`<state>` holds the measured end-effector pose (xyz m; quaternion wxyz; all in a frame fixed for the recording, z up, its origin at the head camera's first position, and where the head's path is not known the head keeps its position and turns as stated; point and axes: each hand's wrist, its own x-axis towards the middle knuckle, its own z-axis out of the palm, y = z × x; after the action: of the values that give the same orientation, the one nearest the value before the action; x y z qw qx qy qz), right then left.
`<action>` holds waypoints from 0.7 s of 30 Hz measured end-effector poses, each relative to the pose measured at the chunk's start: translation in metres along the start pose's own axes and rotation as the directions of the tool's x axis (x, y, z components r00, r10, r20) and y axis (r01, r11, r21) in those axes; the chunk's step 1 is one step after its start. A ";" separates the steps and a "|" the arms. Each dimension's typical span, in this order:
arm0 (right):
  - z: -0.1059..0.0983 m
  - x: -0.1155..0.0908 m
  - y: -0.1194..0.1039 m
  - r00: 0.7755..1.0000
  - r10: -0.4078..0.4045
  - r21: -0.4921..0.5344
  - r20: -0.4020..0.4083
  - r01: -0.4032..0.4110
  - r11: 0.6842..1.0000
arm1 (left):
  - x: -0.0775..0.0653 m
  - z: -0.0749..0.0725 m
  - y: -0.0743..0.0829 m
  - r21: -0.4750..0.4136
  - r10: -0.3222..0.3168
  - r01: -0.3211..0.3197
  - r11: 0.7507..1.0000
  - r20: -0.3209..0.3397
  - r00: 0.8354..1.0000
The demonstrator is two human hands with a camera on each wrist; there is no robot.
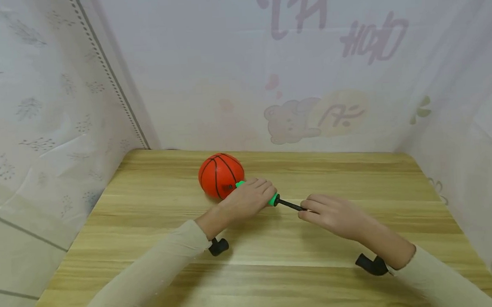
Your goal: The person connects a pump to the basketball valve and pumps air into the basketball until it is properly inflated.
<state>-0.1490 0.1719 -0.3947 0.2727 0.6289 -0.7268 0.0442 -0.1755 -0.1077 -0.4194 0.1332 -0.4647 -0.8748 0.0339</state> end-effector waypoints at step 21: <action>0.006 -0.006 -0.004 1.000 0.014 0.061 -0.019 -0.013 0.998 | -0.003 -0.002 -0.006 0.012 0.022 -0.022 1.000 0.015 1.000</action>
<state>-0.1470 0.1743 -0.4037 0.2600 0.6315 -0.7267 0.0744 -0.1780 -0.1137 -0.4168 0.1291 -0.4733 -0.8703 0.0440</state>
